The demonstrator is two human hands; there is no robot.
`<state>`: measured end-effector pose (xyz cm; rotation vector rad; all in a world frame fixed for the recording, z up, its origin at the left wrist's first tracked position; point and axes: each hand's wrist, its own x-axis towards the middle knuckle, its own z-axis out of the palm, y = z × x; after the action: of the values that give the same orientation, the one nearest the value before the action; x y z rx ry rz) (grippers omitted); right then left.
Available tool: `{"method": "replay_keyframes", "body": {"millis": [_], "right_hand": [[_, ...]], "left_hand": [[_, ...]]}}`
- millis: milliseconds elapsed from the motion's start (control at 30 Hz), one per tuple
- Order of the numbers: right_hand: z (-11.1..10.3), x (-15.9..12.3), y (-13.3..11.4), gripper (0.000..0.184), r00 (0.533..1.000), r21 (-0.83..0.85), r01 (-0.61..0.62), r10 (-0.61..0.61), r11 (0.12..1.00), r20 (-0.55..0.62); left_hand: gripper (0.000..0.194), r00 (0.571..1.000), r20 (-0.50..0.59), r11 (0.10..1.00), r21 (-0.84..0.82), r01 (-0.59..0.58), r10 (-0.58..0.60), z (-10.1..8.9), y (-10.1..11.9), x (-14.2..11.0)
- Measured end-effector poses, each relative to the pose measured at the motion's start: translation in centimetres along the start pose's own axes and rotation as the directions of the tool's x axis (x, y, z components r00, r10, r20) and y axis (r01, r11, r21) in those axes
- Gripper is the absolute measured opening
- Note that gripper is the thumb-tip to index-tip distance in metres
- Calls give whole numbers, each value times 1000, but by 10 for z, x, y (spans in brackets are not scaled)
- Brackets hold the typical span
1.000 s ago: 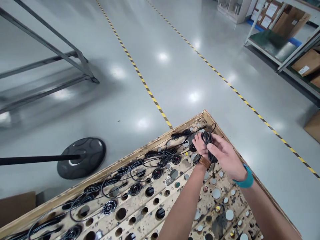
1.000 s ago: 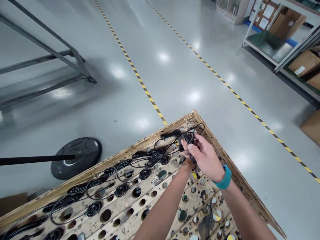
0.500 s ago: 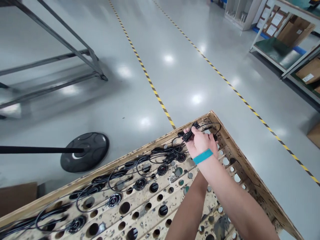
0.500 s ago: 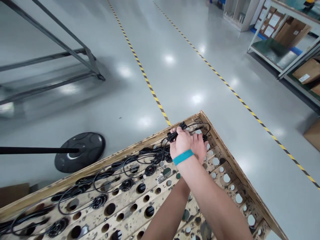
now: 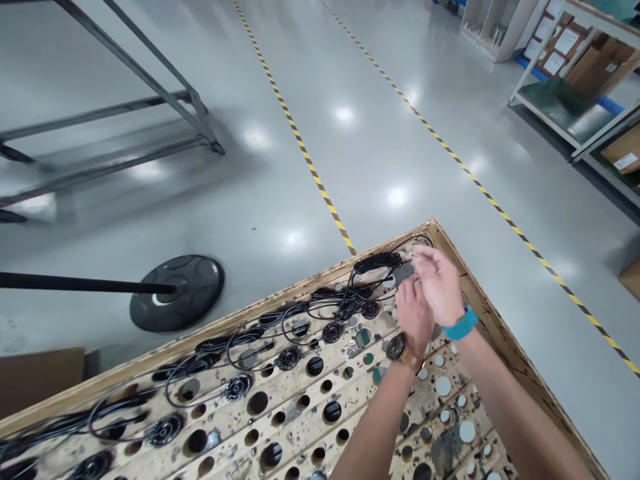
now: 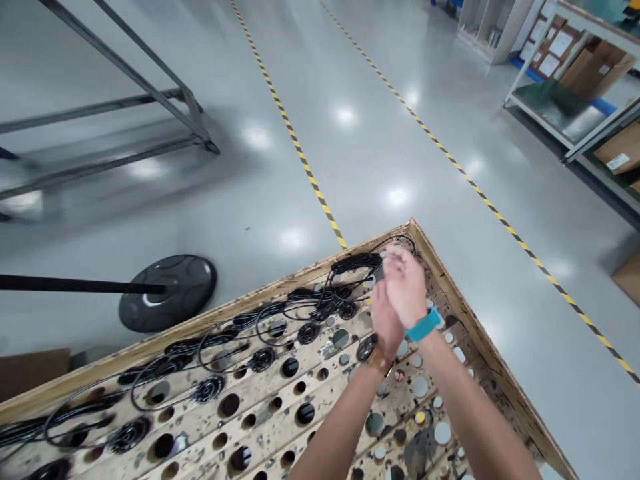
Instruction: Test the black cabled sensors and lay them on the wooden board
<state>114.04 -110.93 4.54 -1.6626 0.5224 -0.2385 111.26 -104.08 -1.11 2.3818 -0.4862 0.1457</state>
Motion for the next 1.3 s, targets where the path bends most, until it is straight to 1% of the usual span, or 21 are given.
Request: {"method": "replay_keyframes", "body": {"millis": [33, 67, 100, 133, 167, 200, 233, 267, 333, 400, 433, 500, 600, 700, 800, 900, 967, 1067, 1133, 1200, 1300], "right_hand": [[-10, 10, 3, 35, 999, -124, 9, -14, 992, -39], [-20, 19, 8, 34, 998, -284, 13, -31, 959, -58], [-29, 26, 14, 34, 998, -453, 20, -46, 891, -48], [-36, 32, 22, 35, 999, -600, 37, -51, 799, -7], [-42, 36, 30, 38, 998, -702, 67, -41, 709, 53], [-46, 37, 38, 42, 993, -767, 107, -25, 632, 117], [-50, 37, 45, 45, 985, -803, 147, -10, 577, 172], [-52, 35, 52, 47, 977, -822, 178, 0, 541, 212], [-53, 31, 65, 48, 970, -837, 202, 15, 509, 243], [-53, 27, 75, 45, 973, -838, 190, 13, 511, 229], [-52, 26, 80, 44, 978, -835, 178, 3, 520, 210], [-51, 24, 89, 43, 987, -824, 150, -30, 547, 159], [-49, 21, 98, 43, 997, -803, 76, -49, 591, 59], [-46, 16, 100, 46, 999, -788, 24, -37, 615, 2], [-45, 11, 99, 54, 999, -797, 3, -38, 604, -25], [-45, 9, 97, 55, 1000, -818, -11, -15, 574, -24], [-46, 9, 97, 52, 1000, -825, -7, 1, 565, -8], [-46, 10, 97, 48, 1000, -815, -13, 12, 580, -7], [-45, 11, 97, 46, 999, -801, -40, 26, 598, -30], [-44, 12, 96, 47, 997, -794, -73, 44, 604, -57], [-42, 12, 95, 48, 993, -791, -114, 71, 601, -89]], "left_hand": [[27, 999, -33, 998, 48, 34, -32, -10, -11, -5], [27, 994, -88, 992, 96, 79, -70, -21, -23, -8], [28, 984, -149, 983, 141, 120, -98, -33, -37, -9], [30, 974, -198, 970, 190, 153, -115, -46, -51, -9], [33, 967, -219, 954, 240, 180, -127, -57, -65, -7], [35, 966, -218, 935, 293, 199, -138, -68, -78, -3], [36, 968, -194, 912, 348, 219, -158, -76, -90, 2], [37, 972, -147, 887, 402, 229, -184, -82, -100, 6], [34, 969, -28, 841, 492, 226, -244, -87, -115, 15], [31, 960, 70, 823, 534, 195, -272, -88, -123, 21], [30, 959, 99, 826, 536, 174, -266, -87, -126, 23], [29, 967, 109, 845, 515, 144, -231, -87, -129, 25], [31, 985, 54, 875, 470, 119, -164, -92, -133, 25], [31, 992, -4, 883, 457, 111, -122, -95, -136, 20], [31, 994, -65, 883, 457, 104, -84, -94, -134, 14], [36, 994, -105, 915, 403, 32, 11, -89, -123, 14], [40, 995, -66, 932, 359, -49, 78, -82, -113, 20], [45, 987, 70, 928, 336, -163, 148, -68, -99, 36], [43, 973, 175, 911, 358, -205, 150, -59, -95, 47], [38, 959, 253, 895, 389, -220, 125, -53, -94, 55], [39, 947, 296, 894, 382, -236, 124, -53, -94, 61]]}}
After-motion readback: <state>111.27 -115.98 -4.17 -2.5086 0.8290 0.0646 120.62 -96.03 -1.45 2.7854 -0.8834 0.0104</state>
